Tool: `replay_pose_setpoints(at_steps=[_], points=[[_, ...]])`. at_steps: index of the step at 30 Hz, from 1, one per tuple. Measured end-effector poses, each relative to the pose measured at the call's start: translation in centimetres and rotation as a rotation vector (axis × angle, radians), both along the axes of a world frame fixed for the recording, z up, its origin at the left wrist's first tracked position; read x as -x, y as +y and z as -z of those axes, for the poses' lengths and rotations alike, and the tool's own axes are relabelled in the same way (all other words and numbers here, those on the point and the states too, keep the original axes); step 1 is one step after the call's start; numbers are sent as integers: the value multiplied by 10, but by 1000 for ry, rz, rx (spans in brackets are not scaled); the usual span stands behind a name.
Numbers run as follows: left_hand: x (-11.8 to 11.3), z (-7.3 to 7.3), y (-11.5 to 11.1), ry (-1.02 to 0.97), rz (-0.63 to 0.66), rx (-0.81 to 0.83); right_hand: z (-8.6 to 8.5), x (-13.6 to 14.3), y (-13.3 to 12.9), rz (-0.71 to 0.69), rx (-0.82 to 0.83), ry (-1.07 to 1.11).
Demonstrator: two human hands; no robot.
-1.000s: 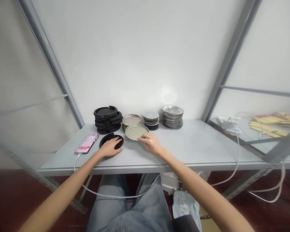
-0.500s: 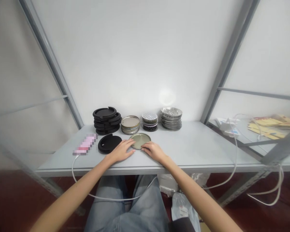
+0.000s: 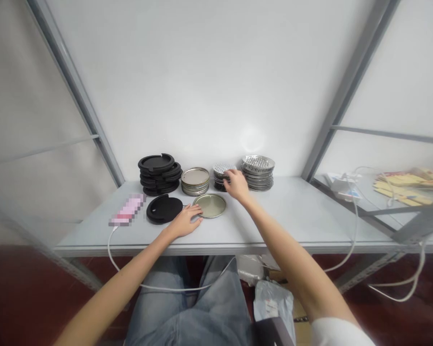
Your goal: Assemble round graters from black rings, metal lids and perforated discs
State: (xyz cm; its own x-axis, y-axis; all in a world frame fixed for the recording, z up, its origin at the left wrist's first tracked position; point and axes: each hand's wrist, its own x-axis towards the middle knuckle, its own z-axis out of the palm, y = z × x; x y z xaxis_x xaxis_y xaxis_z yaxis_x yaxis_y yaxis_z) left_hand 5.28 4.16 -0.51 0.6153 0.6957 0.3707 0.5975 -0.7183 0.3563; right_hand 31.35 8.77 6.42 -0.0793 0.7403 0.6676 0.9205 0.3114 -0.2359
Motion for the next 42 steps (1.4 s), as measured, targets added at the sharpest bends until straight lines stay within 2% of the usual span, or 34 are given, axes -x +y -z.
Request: replay_pose_setpoints(at_steps=[3, 9, 15, 26, 31, 37, 42], points=[[2, -4, -4, 35, 6, 15, -12, 1, 19, 85, 97, -161], [3, -10, -10, 60, -10, 56, -15, 4, 38, 182, 201, -273], [1, -6, -7, 40, -23, 73, -22, 0, 38, 243, 231, -262], [2, 1, -4, 24, -6, 31, -30, 3, 35, 266, 220, -290], [3, 1, -4, 21, 3, 10, -35, 0, 36, 282, 153, -310], [1, -2, -7, 28, -13, 9, -33, -5, 43, 244, -17, -325], [1, -4, -8, 31, -31, 0, -38, -8, 44, 194, -97, -337]])
